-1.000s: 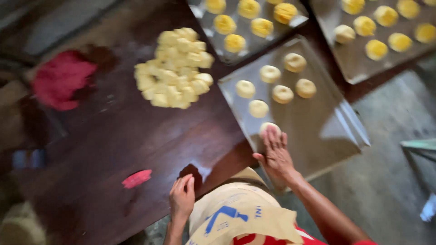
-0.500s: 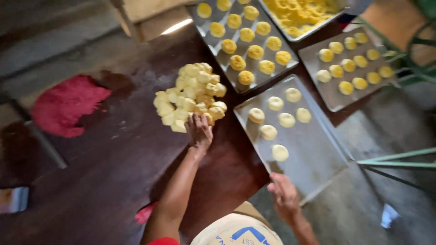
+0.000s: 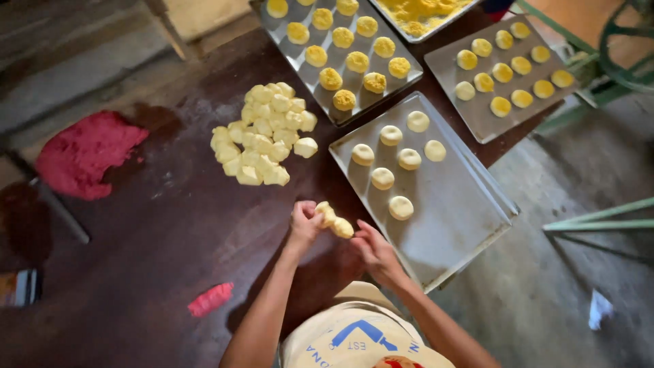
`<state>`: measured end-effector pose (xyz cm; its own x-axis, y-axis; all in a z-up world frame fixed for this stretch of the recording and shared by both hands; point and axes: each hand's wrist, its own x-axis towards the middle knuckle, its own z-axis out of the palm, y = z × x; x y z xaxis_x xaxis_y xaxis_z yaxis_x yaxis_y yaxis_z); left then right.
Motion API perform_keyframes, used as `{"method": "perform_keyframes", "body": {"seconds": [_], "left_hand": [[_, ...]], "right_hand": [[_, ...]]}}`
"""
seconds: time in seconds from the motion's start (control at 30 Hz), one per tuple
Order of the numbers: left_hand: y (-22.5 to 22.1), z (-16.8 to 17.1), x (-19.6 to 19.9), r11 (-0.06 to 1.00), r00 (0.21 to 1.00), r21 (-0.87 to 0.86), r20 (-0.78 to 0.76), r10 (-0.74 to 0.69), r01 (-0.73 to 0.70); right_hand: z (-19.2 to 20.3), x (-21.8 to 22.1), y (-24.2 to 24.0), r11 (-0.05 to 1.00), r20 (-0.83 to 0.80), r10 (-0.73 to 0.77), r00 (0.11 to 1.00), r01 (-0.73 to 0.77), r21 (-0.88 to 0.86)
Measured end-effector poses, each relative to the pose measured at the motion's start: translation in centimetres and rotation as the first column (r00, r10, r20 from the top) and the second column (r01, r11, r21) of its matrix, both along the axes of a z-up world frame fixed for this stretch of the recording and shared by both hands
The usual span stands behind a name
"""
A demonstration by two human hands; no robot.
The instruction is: Shaping dough balls by filling yellow dough with pink dough and rolling them before placing on trays.
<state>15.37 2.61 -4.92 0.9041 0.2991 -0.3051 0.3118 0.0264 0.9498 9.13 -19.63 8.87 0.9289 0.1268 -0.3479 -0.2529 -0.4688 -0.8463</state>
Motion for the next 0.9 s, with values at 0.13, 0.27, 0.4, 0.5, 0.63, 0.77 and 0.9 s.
{"method": "perform_keyframes", "body": {"seconds": [0.13, 0.27, 0.4, 0.5, 0.63, 0.77, 0.9], "left_hand": [[-1.5, -2.5, -4.9, 0.985, 0.984, 0.119, 0.136, 0.112, -0.129], [1.6, 0.2, -11.7, 0.895, 0.896, 0.106, -0.053, 0.441, -0.434], [9.1, 3.2, -23.5, 0.606, 0.639, -0.261, -0.057, 0.767, -0.751], [10.9, 6.3, -27.6, 0.303, 0.614, -0.724, -0.208, 0.761, -0.620], [8.6, 7.9, -24.3, 0.157, 0.634, -0.798, -0.323, 0.703, -0.581], [6.0, 9.8, -20.6, 0.580, 0.779, -0.603, -0.116, 0.616, -0.548], [7.0, 17.7, -21.6, 0.828, 0.809, 0.051, 0.253, 0.531, -0.559]], "right_hand": [[-7.1, 2.6, 0.7, 0.866, 0.435, 0.491, 0.755, -0.370, -0.337], [-4.5, 4.1, 1.0, 0.832, 0.398, 0.553, 0.732, -0.459, -0.311], [-9.2, 6.3, 2.3, 0.933, 0.341, 0.346, 0.874, -0.284, -0.220], [-1.1, 8.4, 6.5, 0.841, 0.748, 0.215, 0.627, -0.508, 0.185], [5.4, 6.5, 10.9, 0.867, 0.712, 0.334, 0.618, -0.498, 0.025], [6.0, -1.8, 16.5, 0.844, 0.521, 0.296, 0.800, -0.475, 0.250], [7.5, -8.1, 21.5, 0.867, 0.500, 0.354, 0.790, -0.478, 0.141]]}}
